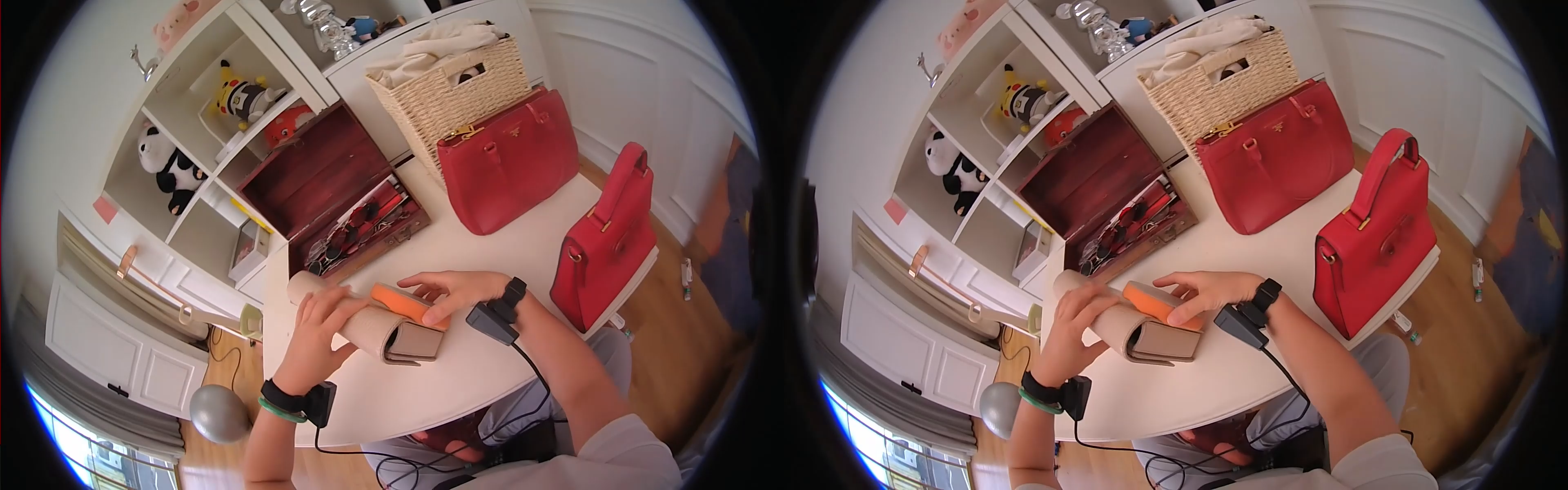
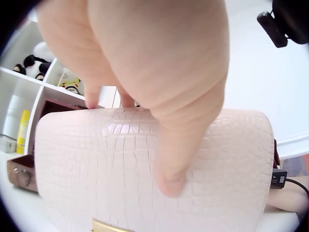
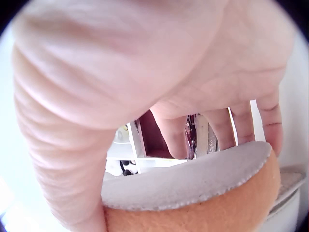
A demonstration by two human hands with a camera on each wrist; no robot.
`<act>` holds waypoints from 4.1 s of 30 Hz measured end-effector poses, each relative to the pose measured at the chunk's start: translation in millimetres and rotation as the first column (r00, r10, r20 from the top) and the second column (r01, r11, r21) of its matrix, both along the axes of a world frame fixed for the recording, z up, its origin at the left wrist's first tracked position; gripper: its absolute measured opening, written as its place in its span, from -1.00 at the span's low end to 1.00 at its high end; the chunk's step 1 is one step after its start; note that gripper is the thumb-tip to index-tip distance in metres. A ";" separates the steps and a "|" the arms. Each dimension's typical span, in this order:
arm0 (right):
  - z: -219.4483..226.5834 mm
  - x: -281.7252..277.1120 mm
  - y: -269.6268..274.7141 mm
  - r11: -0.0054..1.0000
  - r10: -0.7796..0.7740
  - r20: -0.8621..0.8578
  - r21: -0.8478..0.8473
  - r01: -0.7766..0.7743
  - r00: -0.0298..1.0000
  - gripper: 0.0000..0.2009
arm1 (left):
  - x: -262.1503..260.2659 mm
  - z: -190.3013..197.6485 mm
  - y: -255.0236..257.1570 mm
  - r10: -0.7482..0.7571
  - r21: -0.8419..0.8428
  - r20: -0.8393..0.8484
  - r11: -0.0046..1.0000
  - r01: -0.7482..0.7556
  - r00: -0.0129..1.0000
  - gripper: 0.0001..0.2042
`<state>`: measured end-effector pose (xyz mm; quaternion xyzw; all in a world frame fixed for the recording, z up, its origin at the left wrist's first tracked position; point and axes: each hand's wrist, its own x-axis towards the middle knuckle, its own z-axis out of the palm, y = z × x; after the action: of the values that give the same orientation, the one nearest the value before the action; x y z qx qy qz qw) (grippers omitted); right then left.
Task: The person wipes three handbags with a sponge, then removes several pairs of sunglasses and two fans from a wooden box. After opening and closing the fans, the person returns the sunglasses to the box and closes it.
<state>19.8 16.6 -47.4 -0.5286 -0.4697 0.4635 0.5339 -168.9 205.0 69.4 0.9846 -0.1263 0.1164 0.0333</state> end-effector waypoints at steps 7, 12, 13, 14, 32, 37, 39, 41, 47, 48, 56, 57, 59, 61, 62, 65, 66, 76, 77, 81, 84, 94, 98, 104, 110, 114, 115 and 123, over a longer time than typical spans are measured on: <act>14.0 -30.2 5.5 0.996 0.062 -0.010 0.069 -0.061 0.998 0.02 | -55.8 -69.2 -34.9 0.352 -0.922 0.178 0.386 0.030 0.919 -0.16; 4.6 -48.8 20.8 0.975 0.016 0.161 0.215 -0.051 0.987 -0.02 | -55.0 -80.5 -62.4 0.559 -0.897 0.277 0.442 0.001 0.782 -0.15; 4.7 -50.7 21.2 0.975 -0.023 0.248 0.218 -0.033 0.969 -0.05 | -56.9 -79.1 -65.1 0.561 -0.897 0.278 0.443 0.001 0.780 -0.15; 5.9 -52.3 21.5 0.975 -0.022 0.247 0.219 -0.033 0.969 -0.05 | -61.0 -76.5 -69.3 0.606 -0.953 0.211 0.302 0.023 0.767 -0.14; -13.6 -67.4 31.1 0.970 -0.160 0.593 0.244 0.013 0.789 0.02 | -55.2 -35.5 56.6 0.119 -0.882 -0.430 0.156 -0.444 0.895 -0.04; -17.5 -37.0 31.5 0.711 -0.679 0.506 0.272 0.649 0.532 0.03 | -11.4 -11.7 65.5 -0.092 -0.818 -0.465 0.424 -0.387 0.881 -0.03; -21.0 -30.4 33.7 0.652 -0.740 0.428 0.267 0.710 0.519 0.05 | 7.2 -4.4 71.6 -0.114 -0.795 -0.469 0.486 -0.363 0.876 -0.02; -23.2 -27.6 35.4 0.588 -0.797 0.343 0.255 0.767 0.497 0.07 | 21.8 1.0 73.3 -0.139 -0.721 -0.436 0.644 -0.254 0.889 -0.03; -24.4 -27.5 37.8 0.524 -0.825 0.369 0.218 0.823 0.427 0.16 | 26.5 9.3 62.2 -0.059 -0.670 -0.384 0.704 -0.234 0.921 -0.06; -22.8 -27.8 37.3 0.527 -0.826 0.351 0.209 0.824 0.441 0.17 | 21.0 8.8 60.4 -0.060 -0.673 -0.381 0.703 -0.232 0.923 -0.06; -30.9 -29.2 44.7 0.519 -0.834 0.346 0.227 0.825 0.429 0.16 | -35.2 -37.0 75.8 0.178 -0.791 -0.230 0.538 -0.290 0.957 -0.11; -32.5 -30.0 46.1 0.506 -0.839 0.368 0.255 0.824 0.402 0.15 | -35.9 -46.1 81.5 0.194 -0.858 -0.182 0.447 -0.252 0.964 -0.13; -31.2 -35.4 47.3 0.492 -0.843 0.394 0.287 0.822 0.367 0.14 | -33.9 -51.2 80.4 0.203 -0.881 -0.132 0.425 -0.209 0.970 -0.15; -26.4 -51.1 50.8 0.489 -0.816 0.535 0.435 0.756 0.219 0.10 | -29.8 -54.2 79.2 0.207 -0.903 -0.082 0.398 -0.160 0.975 -0.17; -23.4 -60.6 52.4 0.489 -0.814 0.540 0.438 0.755 0.214 0.10 | -25.5 -52.8 80.0 0.193 -0.913 -0.060 0.385 -0.132 0.979 -0.17; -17.2 -90.7 60.2 0.565 -0.773 0.607 0.527 0.635 0.184 0.04 | -12.9 -55.0 87.8 0.167 -0.942 -0.031 0.325 -0.085 0.985 -0.17; -16.8 -98.4 63.0 0.642 -0.734 0.641 0.547 0.537 0.224 0.02 | -9.4 -57.3 90.1 0.153 -0.958 -0.028 0.277 -0.070 0.988 -0.18; -5.6 -56.5 57.8 0.451 -0.848 0.518 0.592 0.668 0.113 -0.02 | -6.6 -93.7 92.0 0.066 -0.999 0.040 -0.005 0.041 0.997 -0.23; -4.8 -46.0 55.4 0.329 -0.908 0.413 0.606 0.724 0.067 -0.03 | -7.3 -93.7 93.6 0.040 -1.000 0.016 0.005 0.016 0.999 -0.20; 7.8 -41.0 49.9 0.275 -0.930 0.364 0.579 0.768 0.059 -0.05 | -9.3 -95.5 93.2 -0.059 -0.984 0.058 0.167 0.067 0.997 -0.05; 10.3 -70.2 63.0 0.356 -0.893 0.449 0.666 0.656 0.029 -0.07 | -5.9 -98.9 82.0 0.006 -0.927 0.101 0.363 0.092 0.995 0.05; 48.2 -49.7 55.0 0.479 -0.787 0.613 0.681 0.553 -0.073 -0.21 | -5.6 -101.9 80.3 0.060 -0.925 0.090 0.376 0.061 0.994 0.04; 67.8 -34.6 56.2 0.413 -0.782 0.615 0.632 0.656 -0.101 -0.30 | -5.1 -102.0 80.1 0.057 -0.914 0.106 0.400 0.075 0.993 0.03; 76.4 -112.9 98.1 0.713 -0.687 0.719 0.638 0.291 0.109 -0.24 | -1.4 -113.0 87.6 0.030 -0.920 0.105 0.381 0.085 0.994 0.01; 68.3 -51.4 82.2 0.568 -0.737 0.671 0.681 0.462 -0.083 -0.22 | -3.0 -107.5 84.6 0.063 -0.923 0.142 0.370 0.109 0.988 0.03; 51.7 7.0 48.0 0.435 -0.774 0.633 0.553 0.711 -0.019 -0.17 | -2.0 -108.4 86.5 0.091 -0.947 0.118 0.310 0.085 0.989 0.03; 52.3 9.9 45.9 0.394 -0.830 0.556 0.518 0.759 0.051 -0.14 | -2.2 -108.2 86.5 0.092 -0.947 0.119 0.310 0.085 0.989 0.03; 19.7 -53.6 68.8 0.470 -0.794 0.606 0.670 0.574 -0.058 -0.04 | -2.0 -120.0 97.9 0.102 -0.964 0.104 0.255 0.075 0.989 -0.32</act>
<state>-33.9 85.3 -27.7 -0.7825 -0.3803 -0.2811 0.4049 -170.8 302.9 -50.6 0.7491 -0.0225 0.2404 0.6169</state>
